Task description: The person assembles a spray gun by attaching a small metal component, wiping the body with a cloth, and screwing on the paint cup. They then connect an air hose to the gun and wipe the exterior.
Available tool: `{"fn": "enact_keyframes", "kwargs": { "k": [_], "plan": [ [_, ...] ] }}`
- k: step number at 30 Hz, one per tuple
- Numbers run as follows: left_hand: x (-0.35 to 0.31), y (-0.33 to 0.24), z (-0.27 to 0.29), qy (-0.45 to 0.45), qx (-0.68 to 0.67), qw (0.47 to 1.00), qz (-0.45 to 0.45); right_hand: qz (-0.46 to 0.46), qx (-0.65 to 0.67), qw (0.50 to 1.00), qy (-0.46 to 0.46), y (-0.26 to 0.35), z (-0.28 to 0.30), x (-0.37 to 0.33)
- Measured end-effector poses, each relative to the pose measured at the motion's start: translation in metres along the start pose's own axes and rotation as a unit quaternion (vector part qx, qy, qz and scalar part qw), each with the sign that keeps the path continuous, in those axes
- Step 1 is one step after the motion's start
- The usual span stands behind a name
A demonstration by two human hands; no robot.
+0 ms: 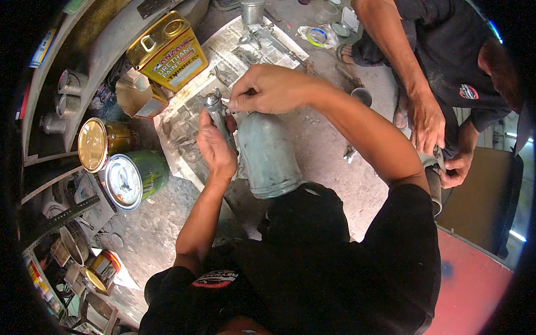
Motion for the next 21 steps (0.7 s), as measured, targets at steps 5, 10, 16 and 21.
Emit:
{"fn": "enact_keyframes", "kwargs": {
  "k": [5, 10, 16, 21],
  "plan": [
    [0.001, -0.008, -0.005, -0.002, -0.002, 1.000, 0.025, -0.074, 0.021, 0.997, -0.010, 0.006, -0.011, -0.003],
    [0.001, -0.009, -0.001, 0.006, 0.020, 1.000, 0.023, -0.063, 0.060, 0.996, -0.015, 0.008, -0.017, -0.002],
    [-0.001, -0.005, -0.003, 0.016, 0.125, 0.992, -0.011, -0.115, 0.098, 0.987, -0.056, 0.001, -0.028, -0.006],
    [-0.001, -0.003, -0.019, -0.006, 0.066, 0.997, 0.036, -0.176, 0.105, 0.977, -0.055, -0.023, -0.044, 0.001]
  ]
}}
Point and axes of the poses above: each hand's wrist, its own x-axis towards the middle knuckle, its own z-axis out of the back of the hand, y = z × x, the point moved 2 cm from there along x, towards the middle knuckle, and after that the axes turned 12 degrees about -x, right-handed, at the moved point
